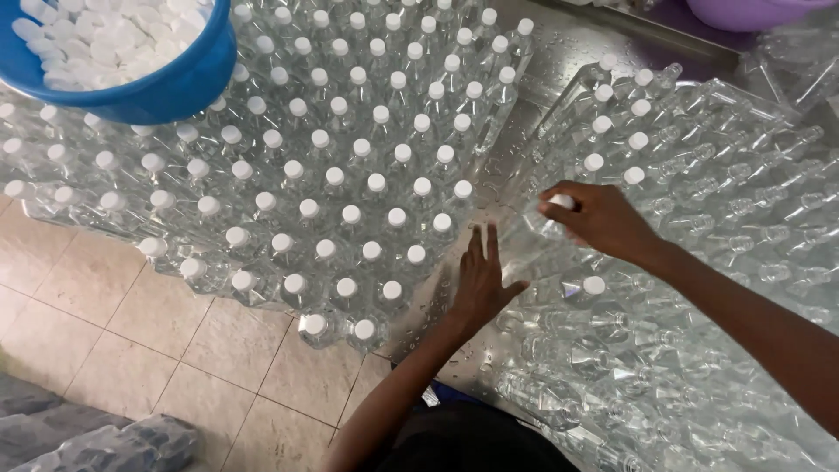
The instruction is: Manually placing plastic caps onto the necks of filled water bottles in a production line setting.
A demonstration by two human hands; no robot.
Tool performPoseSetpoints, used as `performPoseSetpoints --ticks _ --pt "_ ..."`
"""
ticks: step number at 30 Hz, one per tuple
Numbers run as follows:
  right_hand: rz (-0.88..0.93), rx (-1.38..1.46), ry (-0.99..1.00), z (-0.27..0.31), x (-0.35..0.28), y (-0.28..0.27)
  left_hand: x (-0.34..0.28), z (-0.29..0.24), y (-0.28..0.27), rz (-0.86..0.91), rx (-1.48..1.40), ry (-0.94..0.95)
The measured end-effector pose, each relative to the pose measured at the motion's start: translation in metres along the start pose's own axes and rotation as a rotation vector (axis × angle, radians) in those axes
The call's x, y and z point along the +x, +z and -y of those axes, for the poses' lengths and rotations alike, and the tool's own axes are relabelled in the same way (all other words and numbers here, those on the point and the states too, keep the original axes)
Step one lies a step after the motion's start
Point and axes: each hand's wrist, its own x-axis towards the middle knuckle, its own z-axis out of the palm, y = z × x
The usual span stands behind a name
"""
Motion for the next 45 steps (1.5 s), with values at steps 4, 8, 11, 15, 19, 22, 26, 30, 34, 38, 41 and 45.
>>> performPoseSetpoints --ticks 4,8,11,15,19,22,26,30,34,38,41,45 --pt "-0.020 -0.078 -0.063 -0.037 0.082 0.057 -0.029 0.012 -0.012 0.267 -0.016 -0.038" --pt "-0.123 -0.044 -0.152 -0.046 0.153 0.085 -0.059 0.024 -0.015 0.554 -0.069 -0.237" --pt "-0.141 -0.035 -0.228 -0.035 0.188 0.103 -0.071 0.035 -0.003 0.677 -0.171 -0.338" --pt "-0.064 0.185 -0.170 0.006 0.182 0.103 -0.079 0.046 0.014 0.691 -0.138 -0.267" --pt "-0.039 0.179 -0.137 0.006 0.168 0.098 -0.073 0.047 0.013 0.726 -0.150 -0.247" --pt "0.127 0.321 -0.099 -0.007 0.150 0.074 -0.068 0.046 0.019 0.752 -0.123 -0.224" --pt "-0.212 -0.230 -0.240 -0.064 0.134 0.018 -0.068 0.053 0.019 0.764 -0.153 -0.255" --pt "-0.443 -0.899 -0.199 -0.192 0.151 -0.011 -0.069 0.055 0.017 0.770 -0.177 -0.325" --pt "-0.065 -0.521 0.025 -0.153 0.126 0.015 -0.064 0.065 0.034 0.736 -0.185 -0.240" --pt "-0.344 -0.683 -0.275 -0.157 0.115 0.059 -0.057 0.085 0.043 0.570 -0.210 -0.154" --pt "-0.262 -0.511 -0.217 -0.129 0.084 0.070 -0.055 0.068 0.006 0.482 -0.327 -0.234" --pt "-0.110 -0.180 -0.064 -0.057 0.012 0.028 -0.039 0.014 -0.046 0.311 -0.137 -0.044"
